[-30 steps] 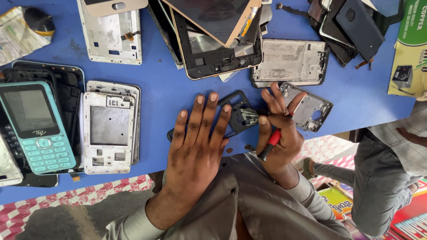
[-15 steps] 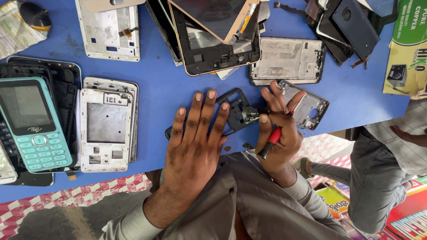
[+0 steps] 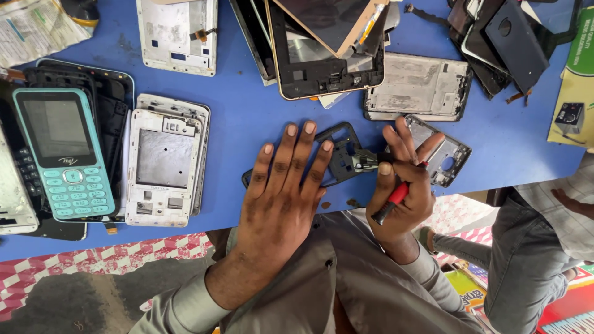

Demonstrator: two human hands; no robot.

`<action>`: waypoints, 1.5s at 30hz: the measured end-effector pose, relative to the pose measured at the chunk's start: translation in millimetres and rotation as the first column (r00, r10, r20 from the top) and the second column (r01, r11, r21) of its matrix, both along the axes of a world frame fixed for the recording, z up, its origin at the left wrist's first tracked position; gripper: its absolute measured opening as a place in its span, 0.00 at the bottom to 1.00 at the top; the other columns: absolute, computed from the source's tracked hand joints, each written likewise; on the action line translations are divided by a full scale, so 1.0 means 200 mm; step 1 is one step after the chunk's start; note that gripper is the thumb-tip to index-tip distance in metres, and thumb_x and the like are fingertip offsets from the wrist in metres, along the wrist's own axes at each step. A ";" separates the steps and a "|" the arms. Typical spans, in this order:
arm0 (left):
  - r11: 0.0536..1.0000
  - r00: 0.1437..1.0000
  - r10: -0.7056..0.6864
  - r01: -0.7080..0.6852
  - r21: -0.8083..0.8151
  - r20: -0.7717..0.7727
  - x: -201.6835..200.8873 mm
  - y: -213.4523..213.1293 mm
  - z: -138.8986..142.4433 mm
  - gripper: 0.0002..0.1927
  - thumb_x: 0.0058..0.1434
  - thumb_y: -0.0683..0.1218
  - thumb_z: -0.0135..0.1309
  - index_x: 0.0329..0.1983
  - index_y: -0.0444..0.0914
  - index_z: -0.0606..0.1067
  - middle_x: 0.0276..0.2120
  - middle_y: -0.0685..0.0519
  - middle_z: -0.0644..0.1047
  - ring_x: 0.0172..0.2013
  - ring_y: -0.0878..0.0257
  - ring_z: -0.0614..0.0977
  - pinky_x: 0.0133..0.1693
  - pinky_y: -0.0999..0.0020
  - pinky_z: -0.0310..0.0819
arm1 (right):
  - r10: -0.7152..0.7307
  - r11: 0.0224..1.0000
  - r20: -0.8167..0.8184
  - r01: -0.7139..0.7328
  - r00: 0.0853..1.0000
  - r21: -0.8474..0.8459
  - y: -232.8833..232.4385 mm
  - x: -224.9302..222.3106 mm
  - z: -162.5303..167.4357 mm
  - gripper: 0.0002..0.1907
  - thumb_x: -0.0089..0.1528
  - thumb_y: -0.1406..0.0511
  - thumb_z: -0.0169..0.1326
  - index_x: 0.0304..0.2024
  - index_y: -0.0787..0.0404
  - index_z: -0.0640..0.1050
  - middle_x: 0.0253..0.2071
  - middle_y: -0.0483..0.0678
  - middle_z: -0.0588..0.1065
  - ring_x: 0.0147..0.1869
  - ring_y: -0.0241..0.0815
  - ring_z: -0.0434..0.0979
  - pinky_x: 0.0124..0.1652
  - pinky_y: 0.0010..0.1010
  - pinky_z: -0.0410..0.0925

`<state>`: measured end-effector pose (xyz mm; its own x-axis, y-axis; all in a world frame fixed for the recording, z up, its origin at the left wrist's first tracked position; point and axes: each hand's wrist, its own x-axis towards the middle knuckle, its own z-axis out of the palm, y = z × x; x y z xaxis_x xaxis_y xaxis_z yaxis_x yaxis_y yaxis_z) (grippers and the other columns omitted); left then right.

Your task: The person uses a screwdriver to work on the internal components of several disassembled mobile phones. They handle multiple phone frames and circuit boards, unscrewing parts and moving items around a cluttered workbench.

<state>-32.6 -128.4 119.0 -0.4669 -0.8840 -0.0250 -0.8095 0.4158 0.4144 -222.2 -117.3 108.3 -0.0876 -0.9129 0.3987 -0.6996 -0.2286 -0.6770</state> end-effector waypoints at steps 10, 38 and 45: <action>1.000 0.999 -0.004 0.004 -0.011 0.041 -0.01 0.00 0.00 0.38 0.66 0.59 0.51 0.77 0.42 0.61 0.75 0.46 0.58 0.75 0.52 0.57 0.73 0.52 0.41 | -0.014 0.999 0.052 0.011 0.999 0.048 -0.01 -0.01 -0.01 0.09 0.77 0.68 0.45 0.42 0.64 0.64 0.62 0.62 0.76 0.76 0.55 0.67 0.79 0.54 0.33; 0.999 0.999 0.019 -0.020 -0.032 -0.032 -0.01 0.01 0.01 0.38 0.63 0.56 0.57 0.75 0.41 0.63 0.75 0.44 0.59 0.74 0.51 0.58 0.72 0.49 0.45 | -0.123 0.992 0.158 0.128 0.980 -0.023 0.02 -0.03 -0.01 0.15 0.80 0.60 0.43 0.44 0.63 0.60 0.62 0.61 0.76 0.74 0.53 0.72 0.80 0.53 0.41; 0.998 0.994 -0.002 -0.004 -0.057 -0.108 0.01 0.01 0.02 0.39 0.61 0.55 0.59 0.73 0.38 0.64 0.74 0.42 0.59 0.74 0.49 0.58 0.72 0.46 0.44 | -0.034 0.984 0.175 0.063 0.984 -0.165 0.04 -0.04 -0.05 0.16 0.78 0.59 0.45 0.42 0.63 0.60 0.58 0.63 0.78 0.69 0.55 0.75 0.80 0.52 0.45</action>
<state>-31.4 -127.0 123.2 -0.4633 -0.8830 0.0758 -0.7615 0.4404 0.4755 -231.1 -109.9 98.0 -0.2103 -0.8264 0.5223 -0.5900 -0.3187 -0.7418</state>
